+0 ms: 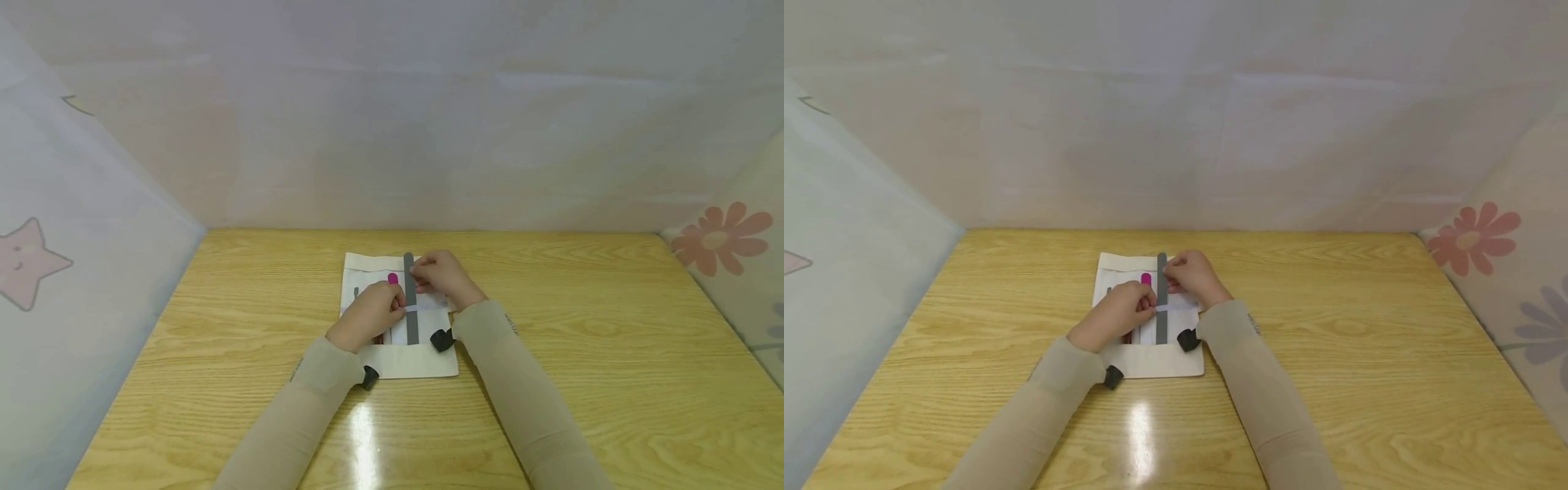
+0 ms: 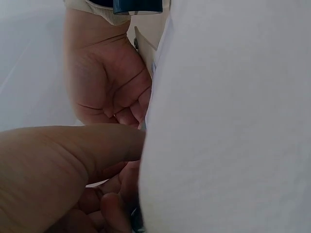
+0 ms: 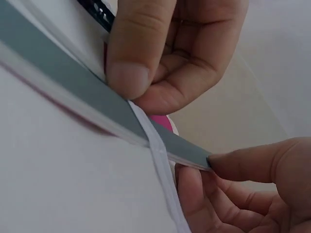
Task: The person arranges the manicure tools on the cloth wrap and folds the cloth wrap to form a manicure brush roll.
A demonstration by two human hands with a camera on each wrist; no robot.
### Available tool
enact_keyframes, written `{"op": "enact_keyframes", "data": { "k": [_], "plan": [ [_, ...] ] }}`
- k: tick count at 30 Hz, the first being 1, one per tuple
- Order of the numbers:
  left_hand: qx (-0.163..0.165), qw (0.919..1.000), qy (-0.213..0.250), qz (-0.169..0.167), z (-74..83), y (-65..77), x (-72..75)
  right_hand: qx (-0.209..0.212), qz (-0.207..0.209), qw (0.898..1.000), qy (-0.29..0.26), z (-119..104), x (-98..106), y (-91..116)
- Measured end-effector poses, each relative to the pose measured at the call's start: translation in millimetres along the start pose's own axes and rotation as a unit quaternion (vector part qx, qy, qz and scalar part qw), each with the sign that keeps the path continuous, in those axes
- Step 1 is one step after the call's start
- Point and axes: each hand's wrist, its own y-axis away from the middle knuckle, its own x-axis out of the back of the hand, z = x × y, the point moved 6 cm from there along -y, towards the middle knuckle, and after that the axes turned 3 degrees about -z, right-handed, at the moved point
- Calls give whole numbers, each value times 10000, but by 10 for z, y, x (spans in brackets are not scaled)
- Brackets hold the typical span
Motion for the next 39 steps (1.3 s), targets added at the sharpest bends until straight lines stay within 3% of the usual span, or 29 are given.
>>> {"op": "enact_keyframes", "data": {
  "k": [8,23,39],
  "plan": [
    [-93,9999,-78,-26,30,2,-1,-170,147,9997,1,-24,28,56],
    [21,9999,-110,-12,24,-4,-6,-471,-806,9908,979,-21,56,144],
    [129,9995,65,-297,-17,8,-16,-434,-1106,9824,1442,-8,37,189]
  ]
}}
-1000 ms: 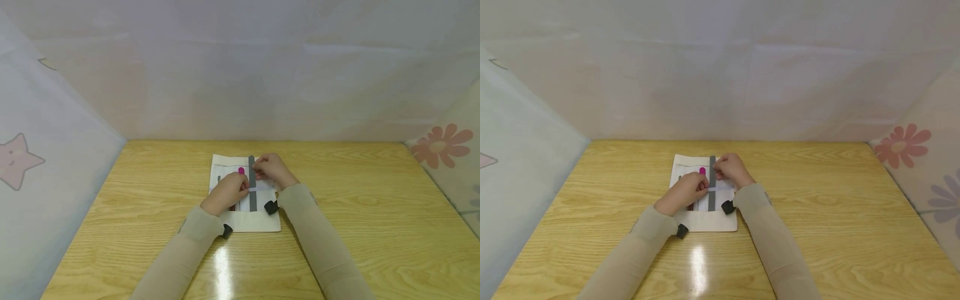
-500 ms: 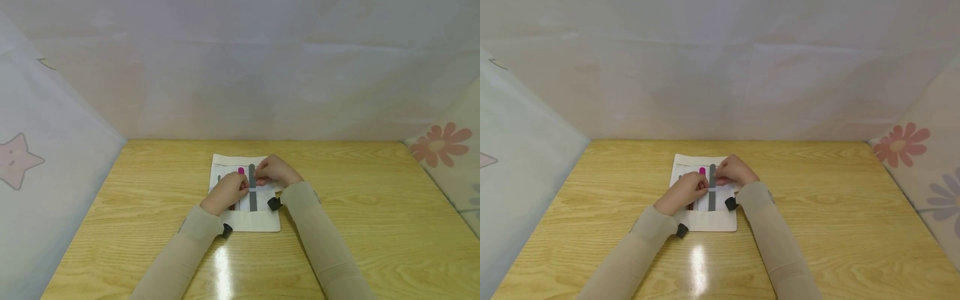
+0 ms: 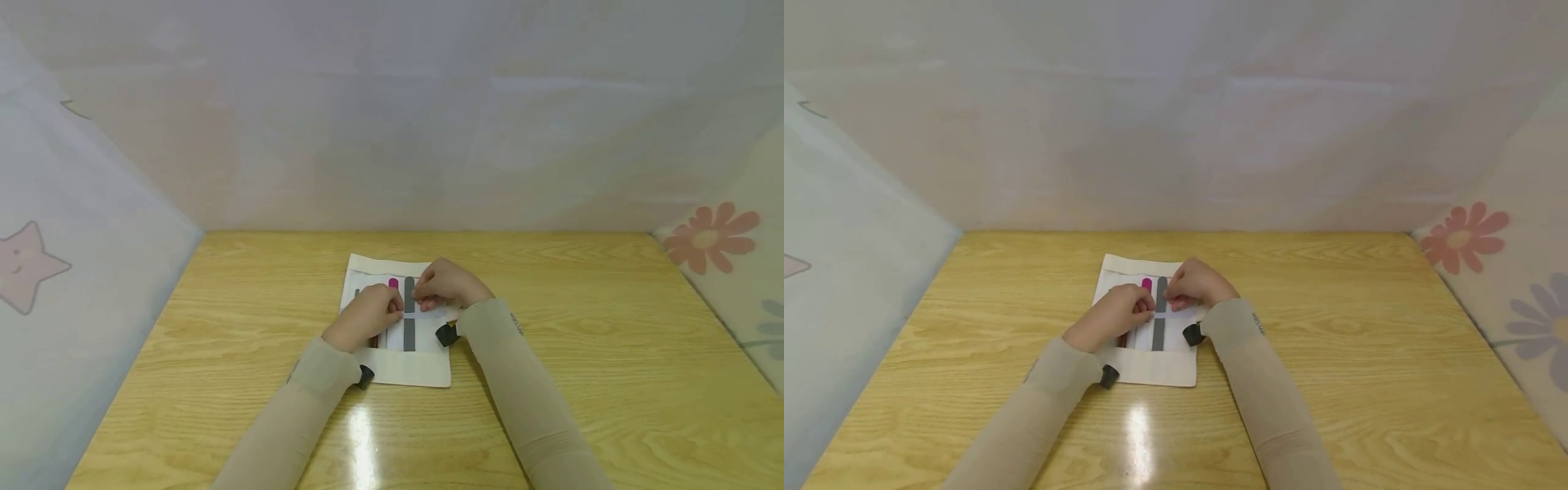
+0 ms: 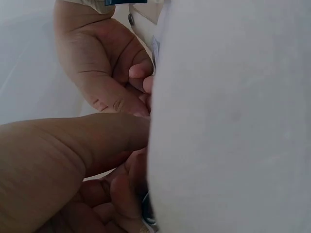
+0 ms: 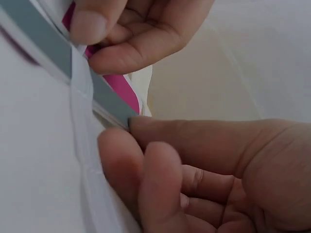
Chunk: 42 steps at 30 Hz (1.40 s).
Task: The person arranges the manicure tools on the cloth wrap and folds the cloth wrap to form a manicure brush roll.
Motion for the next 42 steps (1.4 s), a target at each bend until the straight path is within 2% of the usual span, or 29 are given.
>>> {"op": "enact_keyframes", "data": {
  "k": [4,7,12,15,18,20,23,28,35,42],
  "plan": [
    [-135,9996,235,13,-14,31,65,84,251,9995,159,-56,48,87],
    [-218,9970,710,218,-61,82,189,216,461,9984,264,-88,143,206],
    [-184,9827,1531,1031,-236,240,595,738,519,9952,390,-139,334,474],
    [22,9732,1713,1535,-415,287,805,1067,330,9934,276,-85,388,666],
    [380,9656,1851,1787,-635,296,902,1064,-16,9943,22,72,329,848],
    [665,9624,1962,1760,-778,293,896,898,-327,9953,-129,215,228,950],
    [1020,9608,2081,1520,-925,277,825,655,-831,9941,-228,420,29,1062],
    [1250,9607,2180,1180,-1007,207,696,364,-1384,9882,-543,586,-274,1177],
    [1356,9558,2313,1210,-1024,109,601,150,-1457,9818,-1213,606,-492,1205],
    [1414,9492,2579,1115,-995,95,580,105,-1309,9811,-1421,590,-571,1225]
  ]
}}
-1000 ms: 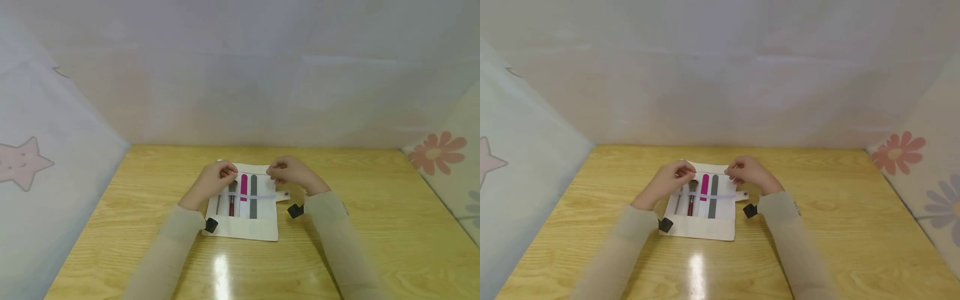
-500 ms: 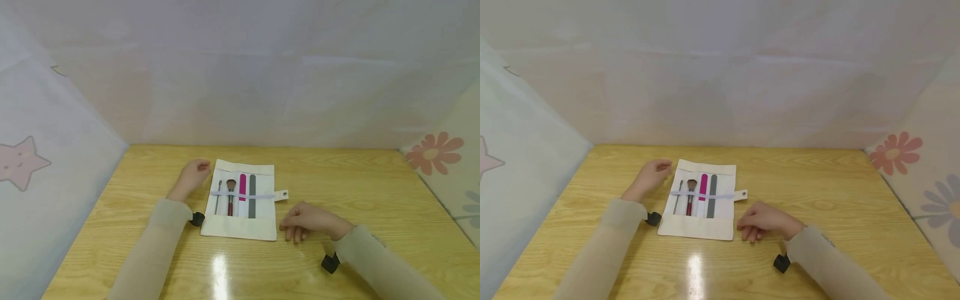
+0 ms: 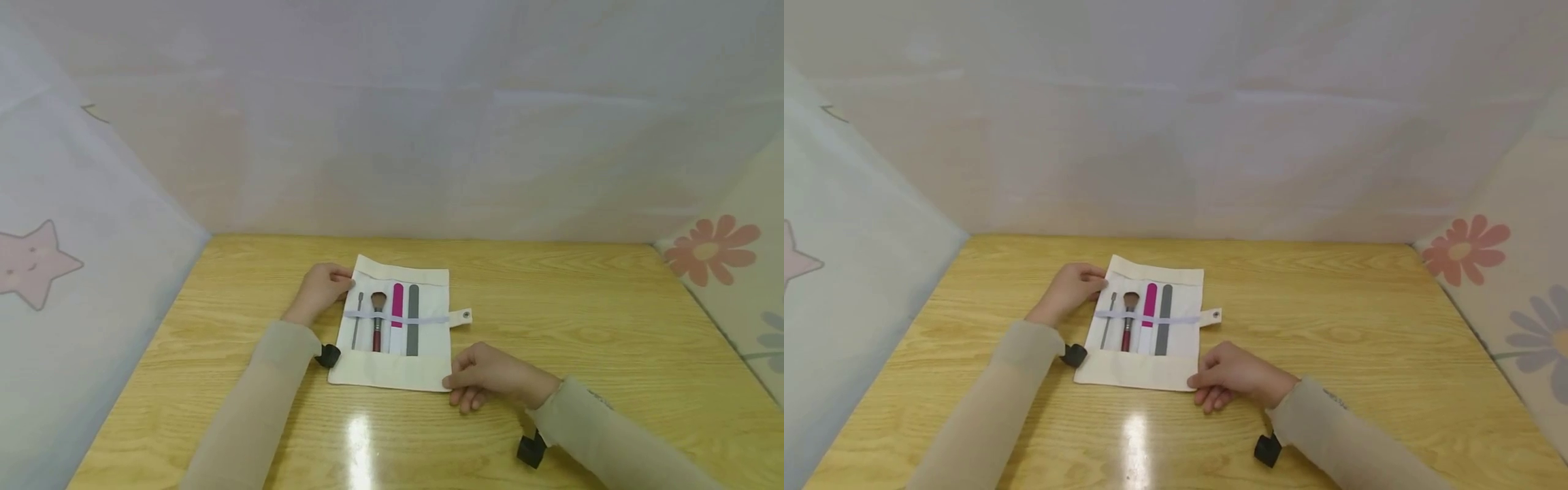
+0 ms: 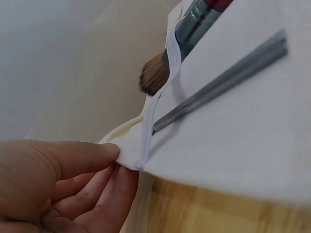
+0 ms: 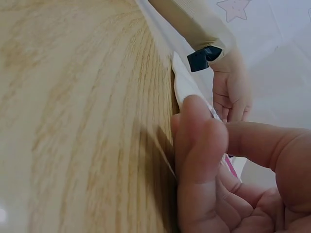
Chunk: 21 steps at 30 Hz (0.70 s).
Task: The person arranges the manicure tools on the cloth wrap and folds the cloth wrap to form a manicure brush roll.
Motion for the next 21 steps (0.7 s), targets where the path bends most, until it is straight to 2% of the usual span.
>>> {"op": "enact_keyframes", "data": {
  "k": [6,12,16,21],
  "plan": [
    [-18,9996,253,-147,44,29,43,149,181,9997,18,-57,80,40],
    [-56,9991,314,-285,72,104,106,429,462,9973,383,-171,359,114],
    [9,9978,603,-288,49,191,144,646,1046,9909,543,-292,679,155],
    [52,9883,1462,-439,28,326,51,839,1927,9756,636,-483,1038,152]
  ]
}}
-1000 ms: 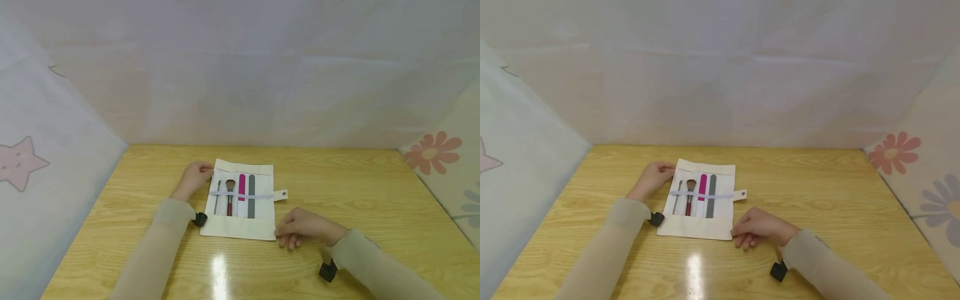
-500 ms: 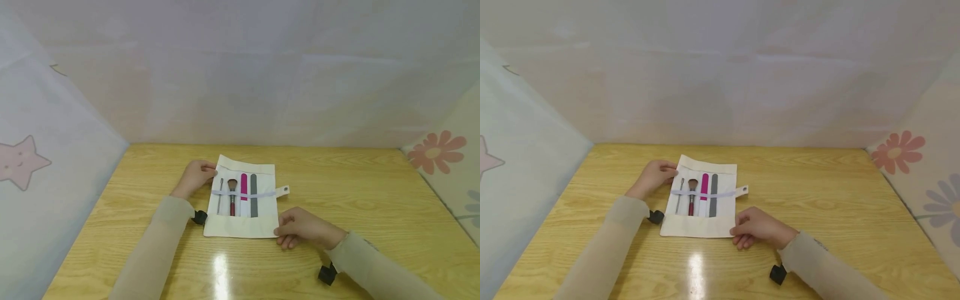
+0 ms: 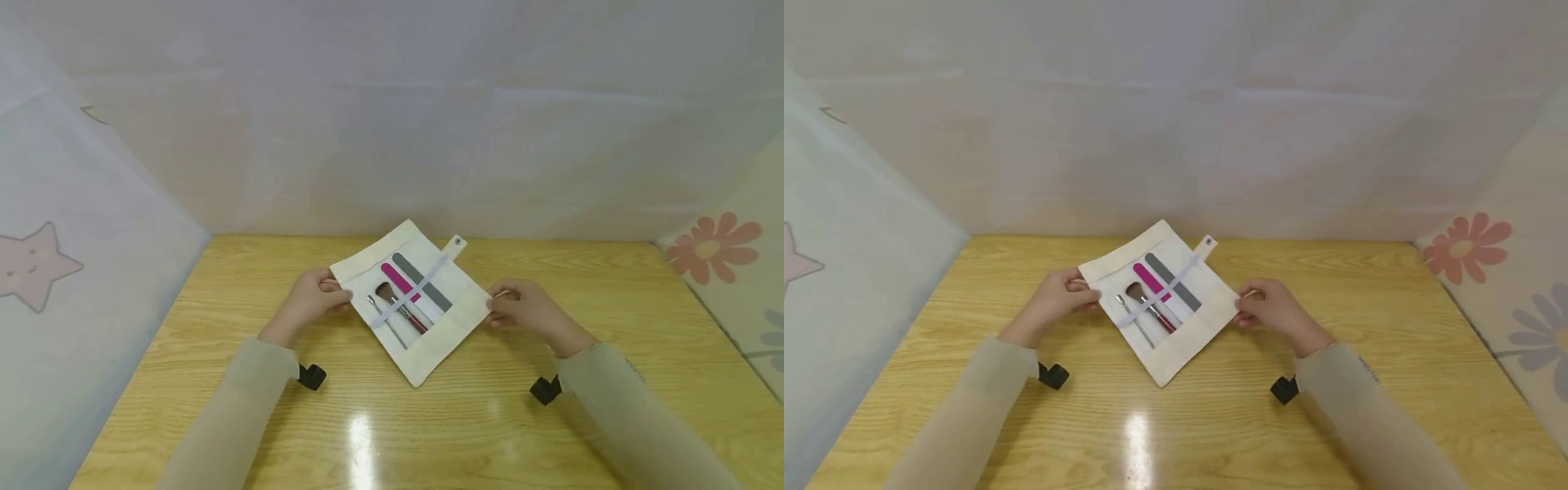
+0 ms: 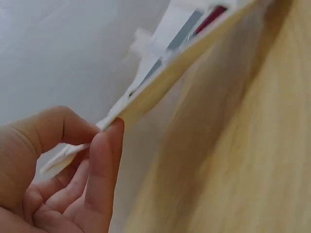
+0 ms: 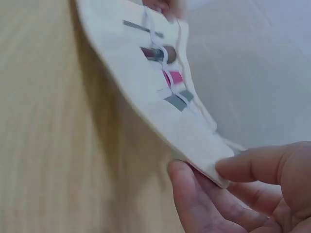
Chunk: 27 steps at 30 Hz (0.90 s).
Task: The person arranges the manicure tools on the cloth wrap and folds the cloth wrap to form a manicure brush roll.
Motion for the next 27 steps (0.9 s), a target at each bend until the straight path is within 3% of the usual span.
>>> {"op": "enact_keyframes", "data": {
  "k": [7,17,22,27],
  "plan": [
    [347,9979,470,-267,-80,257,-312,113,581,9980,242,-181,149,-286],
    [875,9817,1370,-996,-223,539,-728,-178,658,9964,509,-89,179,-851],
    [897,9765,1498,-1261,-275,607,-774,-303,583,9962,577,-5,164,-997],
    [815,9822,952,-1397,-293,632,-665,-492,512,9967,383,96,193,-1014]
  ]
}}
